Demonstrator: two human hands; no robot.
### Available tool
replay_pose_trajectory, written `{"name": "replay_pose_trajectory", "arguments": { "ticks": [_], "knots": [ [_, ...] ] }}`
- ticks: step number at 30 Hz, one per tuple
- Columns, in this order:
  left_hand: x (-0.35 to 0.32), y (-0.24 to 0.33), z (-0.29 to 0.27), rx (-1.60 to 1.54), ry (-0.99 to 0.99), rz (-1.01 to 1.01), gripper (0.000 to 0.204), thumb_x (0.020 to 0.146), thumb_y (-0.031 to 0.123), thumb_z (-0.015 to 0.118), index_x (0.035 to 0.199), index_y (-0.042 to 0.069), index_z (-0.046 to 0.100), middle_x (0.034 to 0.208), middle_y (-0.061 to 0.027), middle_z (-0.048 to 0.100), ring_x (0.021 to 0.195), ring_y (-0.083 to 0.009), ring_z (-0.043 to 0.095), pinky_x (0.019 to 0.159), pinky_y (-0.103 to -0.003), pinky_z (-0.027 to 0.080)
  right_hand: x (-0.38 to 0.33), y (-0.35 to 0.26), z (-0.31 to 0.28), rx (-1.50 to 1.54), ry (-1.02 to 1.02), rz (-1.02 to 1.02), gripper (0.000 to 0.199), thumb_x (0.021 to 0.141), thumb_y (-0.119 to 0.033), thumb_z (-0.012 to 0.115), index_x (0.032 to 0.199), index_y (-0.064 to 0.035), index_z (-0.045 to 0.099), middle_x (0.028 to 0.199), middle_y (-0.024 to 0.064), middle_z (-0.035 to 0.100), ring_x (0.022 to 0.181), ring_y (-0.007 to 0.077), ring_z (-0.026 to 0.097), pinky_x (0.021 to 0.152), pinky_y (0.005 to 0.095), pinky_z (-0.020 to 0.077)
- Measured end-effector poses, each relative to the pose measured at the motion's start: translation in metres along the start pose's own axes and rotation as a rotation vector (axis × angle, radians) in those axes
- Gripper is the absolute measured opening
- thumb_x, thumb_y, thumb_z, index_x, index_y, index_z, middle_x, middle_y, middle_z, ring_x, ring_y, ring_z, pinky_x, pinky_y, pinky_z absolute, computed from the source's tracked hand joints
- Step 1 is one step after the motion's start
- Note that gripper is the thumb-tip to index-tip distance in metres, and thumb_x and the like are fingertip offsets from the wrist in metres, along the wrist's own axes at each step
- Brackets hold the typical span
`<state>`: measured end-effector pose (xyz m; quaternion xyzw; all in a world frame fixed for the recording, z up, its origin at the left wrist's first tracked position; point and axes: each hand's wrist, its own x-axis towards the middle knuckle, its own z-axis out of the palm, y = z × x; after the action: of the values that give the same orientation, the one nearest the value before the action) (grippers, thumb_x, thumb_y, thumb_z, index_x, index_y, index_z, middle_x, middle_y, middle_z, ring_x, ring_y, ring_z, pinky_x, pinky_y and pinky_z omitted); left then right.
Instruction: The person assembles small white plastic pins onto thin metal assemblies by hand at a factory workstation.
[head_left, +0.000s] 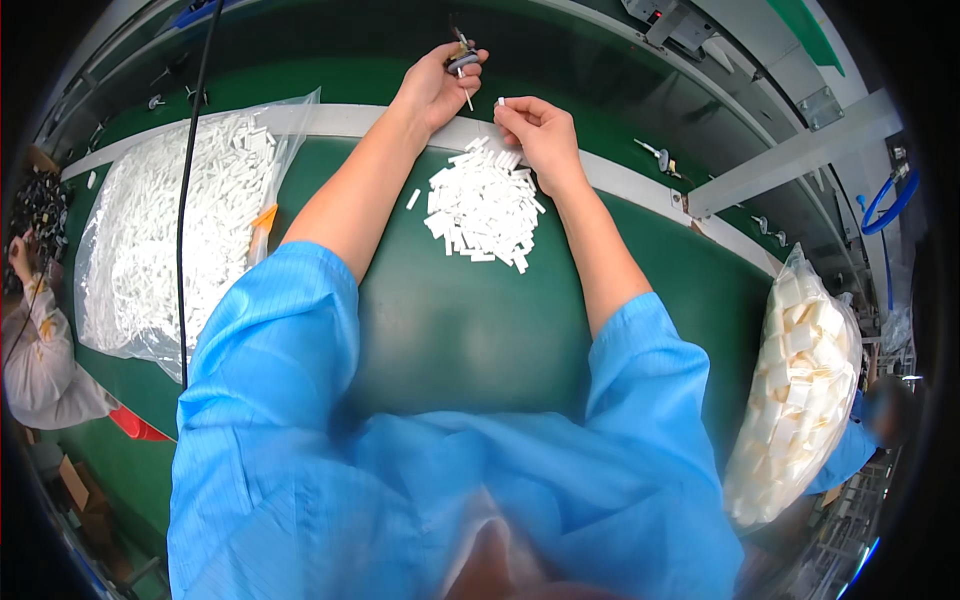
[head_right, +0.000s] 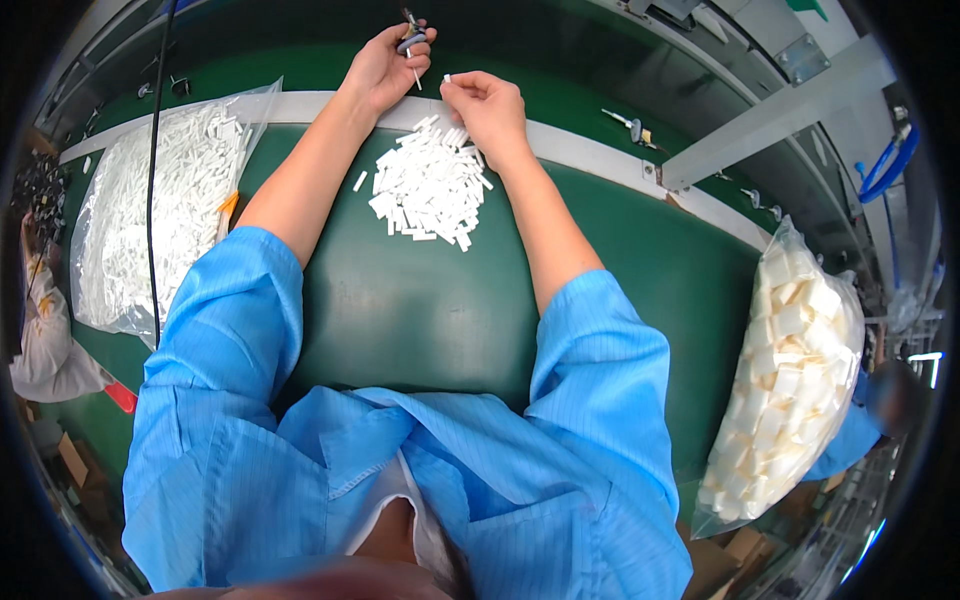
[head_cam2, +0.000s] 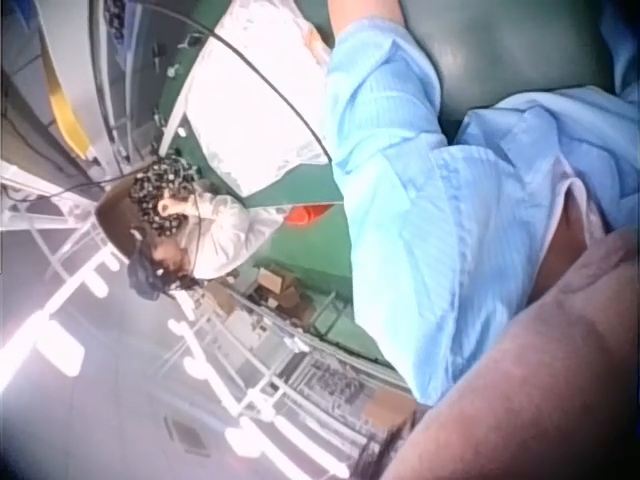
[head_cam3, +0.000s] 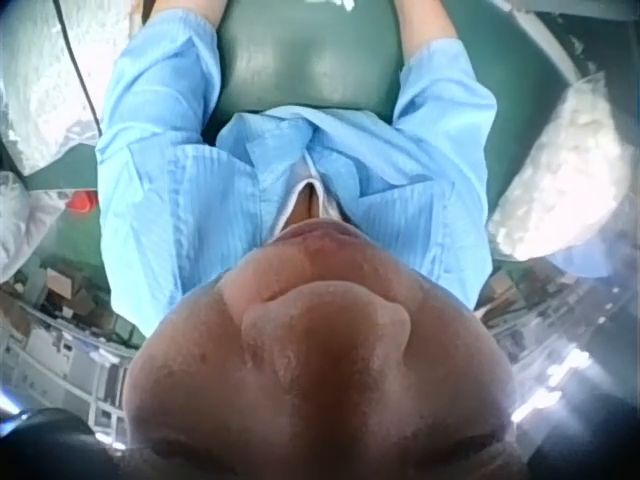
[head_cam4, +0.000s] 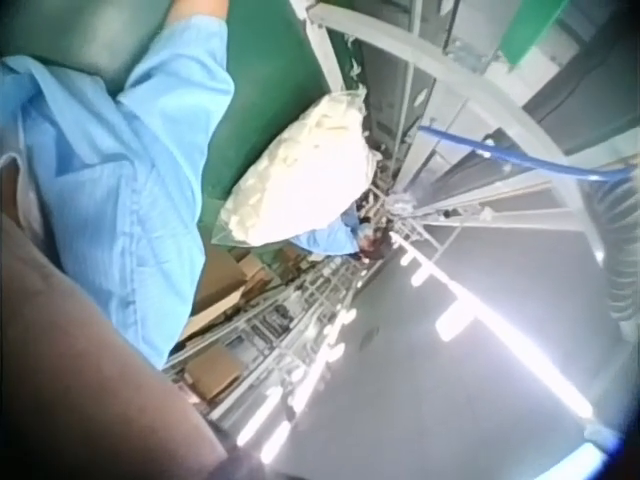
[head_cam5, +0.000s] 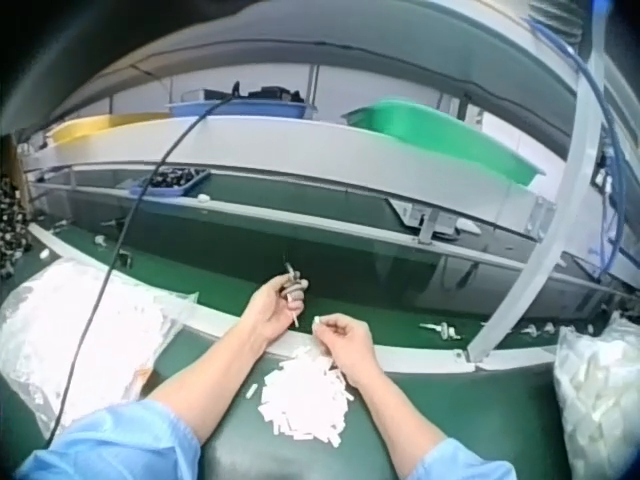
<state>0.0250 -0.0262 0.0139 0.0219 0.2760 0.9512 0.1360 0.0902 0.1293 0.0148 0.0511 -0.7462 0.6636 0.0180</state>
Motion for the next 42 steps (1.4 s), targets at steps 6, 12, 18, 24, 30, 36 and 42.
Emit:
{"name": "replay_pose_trajectory", "arguments": {
  "ticks": [6,12,18,24,30,36,42],
  "knots": [
    [0.011,-0.003,-0.007,-0.108,-0.080,0.046,0.015,0.098,0.009,0.035,0.103,-0.002,0.044,0.094,-0.0170,0.054,0.059,-0.0123,0.040,0.050,-0.023,0.034,0.010,0.000,0.005,-0.117,-0.032,0.046,0.018,0.083,-0.012,0.067,0.093,0.0035,0.066,0.072,0.0012,0.061,0.061,0.0062,0.051,0.057,0.0202,0.0414],
    [0.021,-0.007,-0.009,-0.149,-0.128,0.097,0.015,0.099,0.010,0.033,0.100,-0.002,0.042,0.094,-0.0167,0.053,0.058,-0.0116,0.037,0.050,-0.023,0.034,0.009,0.013,0.005,-0.171,-0.034,-0.049,0.022,0.076,-0.017,0.072,0.089,-0.0006,0.070,0.073,0.0040,0.067,0.062,0.0082,0.059,0.060,0.0228,0.0468],
    [0.028,-0.009,-0.023,-0.114,-0.241,0.108,0.017,0.099,0.013,0.035,0.102,-0.002,0.044,0.095,-0.0161,0.058,0.064,-0.0125,0.047,0.058,-0.025,0.041,0.007,0.007,0.006,-0.137,-0.072,-0.041,0.020,0.076,-0.017,0.072,0.089,-0.0013,0.070,0.072,0.0038,0.067,0.061,0.0085,0.058,0.059,0.0233,0.0470],
    [-0.003,-0.034,0.028,0.242,0.024,0.112,0.016,0.098,0.016,0.041,0.102,0.005,0.052,0.097,-0.0129,0.063,0.088,-0.0227,0.063,0.080,-0.033,0.050,0.012,0.007,0.000,0.168,0.149,-0.091,0.016,0.080,-0.013,0.069,0.088,0.0008,0.070,0.073,0.0041,0.067,0.060,0.0095,0.060,0.059,0.0205,0.0487],
    [-0.007,-0.040,0.021,0.521,-0.014,0.307,0.019,0.097,0.018,0.041,0.102,0.002,0.050,0.100,-0.0136,0.067,0.094,-0.0186,0.063,0.088,-0.032,0.045,0.005,-0.002,-0.001,-0.285,0.264,-0.318,0.017,0.081,-0.015,0.068,0.090,-0.0007,0.069,0.074,0.0077,0.067,0.062,0.0151,0.063,0.061,0.0261,0.0507],
    [-0.006,-0.047,0.024,0.467,0.009,0.313,0.019,0.096,0.016,0.041,0.100,0.001,0.051,0.095,-0.0136,0.067,0.084,-0.0188,0.064,0.083,-0.032,0.048,0.003,-0.004,-0.005,-0.662,0.316,-0.648,0.014,0.080,-0.016,0.066,0.086,-0.0034,0.068,0.077,0.0096,0.065,0.069,0.0275,0.063,0.064,0.0359,0.0504],
    [-0.006,-0.050,0.026,0.486,0.023,0.316,0.019,0.095,0.013,0.040,0.101,-0.001,0.050,0.094,-0.0139,0.066,0.084,-0.0189,0.063,0.081,-0.032,0.049,0.006,0.000,-0.006,-0.808,0.303,-0.818,0.012,0.080,-0.015,0.064,0.085,-0.0044,0.067,0.080,0.0095,0.064,0.078,0.0288,0.062,0.072,0.0380,0.0502]
  ]
}}
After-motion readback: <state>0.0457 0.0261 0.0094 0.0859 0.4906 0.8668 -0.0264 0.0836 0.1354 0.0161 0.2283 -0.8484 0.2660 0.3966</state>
